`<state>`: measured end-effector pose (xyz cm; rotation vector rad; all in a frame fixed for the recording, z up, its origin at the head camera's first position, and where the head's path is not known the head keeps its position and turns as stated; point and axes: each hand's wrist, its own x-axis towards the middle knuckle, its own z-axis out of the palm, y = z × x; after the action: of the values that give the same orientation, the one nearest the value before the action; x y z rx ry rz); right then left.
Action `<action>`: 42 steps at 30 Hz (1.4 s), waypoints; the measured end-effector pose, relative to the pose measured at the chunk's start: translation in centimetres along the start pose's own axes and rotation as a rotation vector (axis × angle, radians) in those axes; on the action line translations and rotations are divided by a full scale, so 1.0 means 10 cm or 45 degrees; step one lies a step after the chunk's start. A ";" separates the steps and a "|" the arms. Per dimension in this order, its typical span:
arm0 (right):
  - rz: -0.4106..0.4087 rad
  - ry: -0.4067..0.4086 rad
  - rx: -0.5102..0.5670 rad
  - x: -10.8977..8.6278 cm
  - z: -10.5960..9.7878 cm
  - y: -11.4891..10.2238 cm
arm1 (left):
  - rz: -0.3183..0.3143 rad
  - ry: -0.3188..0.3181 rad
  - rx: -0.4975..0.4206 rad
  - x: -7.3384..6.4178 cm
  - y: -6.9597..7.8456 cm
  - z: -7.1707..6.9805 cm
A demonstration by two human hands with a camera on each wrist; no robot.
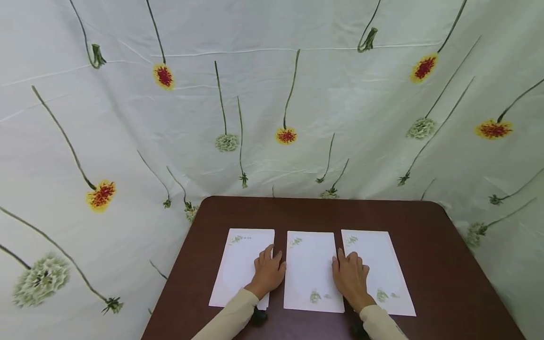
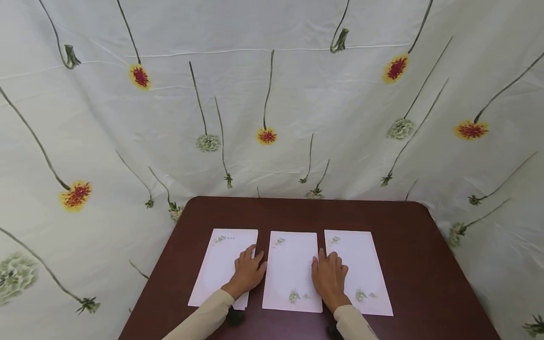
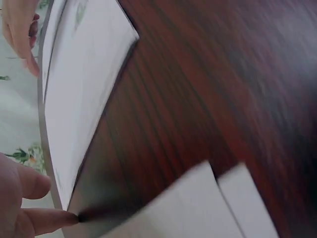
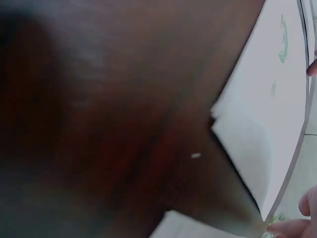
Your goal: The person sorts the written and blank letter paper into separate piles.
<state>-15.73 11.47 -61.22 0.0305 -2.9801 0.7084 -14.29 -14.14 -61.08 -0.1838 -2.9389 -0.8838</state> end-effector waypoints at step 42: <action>-0.038 -0.005 0.124 -0.12 0.12 0.05 | -0.143 -0.122 -0.145 -0.02 0.13 0.10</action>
<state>-14.62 11.43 -62.61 0.0821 -2.9399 0.8506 -13.97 -12.52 -61.19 -0.0690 -3.0138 -1.0883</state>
